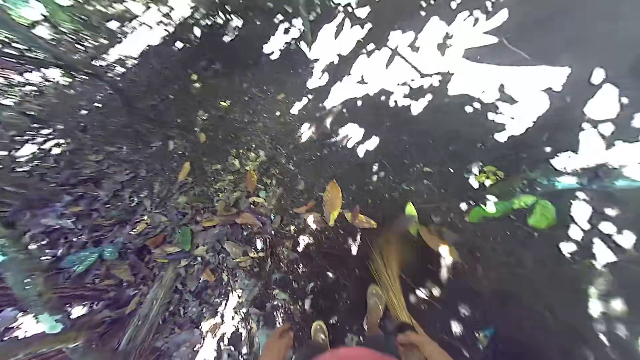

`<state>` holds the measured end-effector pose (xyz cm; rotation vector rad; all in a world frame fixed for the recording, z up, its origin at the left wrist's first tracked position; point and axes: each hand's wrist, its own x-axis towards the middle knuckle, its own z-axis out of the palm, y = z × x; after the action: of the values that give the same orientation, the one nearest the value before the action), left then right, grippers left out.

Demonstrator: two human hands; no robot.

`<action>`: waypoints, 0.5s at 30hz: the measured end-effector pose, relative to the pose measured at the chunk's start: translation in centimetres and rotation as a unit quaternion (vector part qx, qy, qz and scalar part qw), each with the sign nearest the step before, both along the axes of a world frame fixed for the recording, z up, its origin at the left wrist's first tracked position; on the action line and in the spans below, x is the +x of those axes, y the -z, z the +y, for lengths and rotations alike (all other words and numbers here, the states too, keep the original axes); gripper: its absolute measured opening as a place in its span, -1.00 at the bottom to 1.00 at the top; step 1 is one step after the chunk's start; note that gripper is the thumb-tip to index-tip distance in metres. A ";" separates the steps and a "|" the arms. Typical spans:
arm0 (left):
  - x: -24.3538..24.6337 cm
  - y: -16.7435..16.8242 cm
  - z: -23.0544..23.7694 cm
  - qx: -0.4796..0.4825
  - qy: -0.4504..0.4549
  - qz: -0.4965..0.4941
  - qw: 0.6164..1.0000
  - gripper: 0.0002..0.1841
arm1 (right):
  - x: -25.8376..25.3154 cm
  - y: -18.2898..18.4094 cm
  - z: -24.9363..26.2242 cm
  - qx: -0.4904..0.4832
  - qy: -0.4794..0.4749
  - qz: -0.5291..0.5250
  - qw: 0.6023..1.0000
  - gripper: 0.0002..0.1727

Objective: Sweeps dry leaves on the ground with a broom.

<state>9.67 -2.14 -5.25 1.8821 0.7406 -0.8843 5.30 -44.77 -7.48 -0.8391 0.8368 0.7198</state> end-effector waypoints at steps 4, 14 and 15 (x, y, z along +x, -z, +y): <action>2.9 -1.6 -1.9 0.002 0.018 0.046 0.999 -0.46 | -3.4 -6.3 -3.4 -0.006 -0.031 -0.012 0.999 0.33; -0.7 -1.5 -1.0 0.025 -0.010 0.089 0.996 -0.46 | -3.1 -0.6 -13.6 -0.267 0.132 0.078 0.951 0.09; -1.4 -1.7 -0.5 0.031 -0.016 0.093 0.995 -0.47 | -0.7 1.2 -13.2 -0.253 0.138 0.086 0.954 -0.03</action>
<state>8.32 -2.69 -3.60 1.8544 0.9182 -1.0364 4.63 -57.97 -8.67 -1.0950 1.2993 0.3321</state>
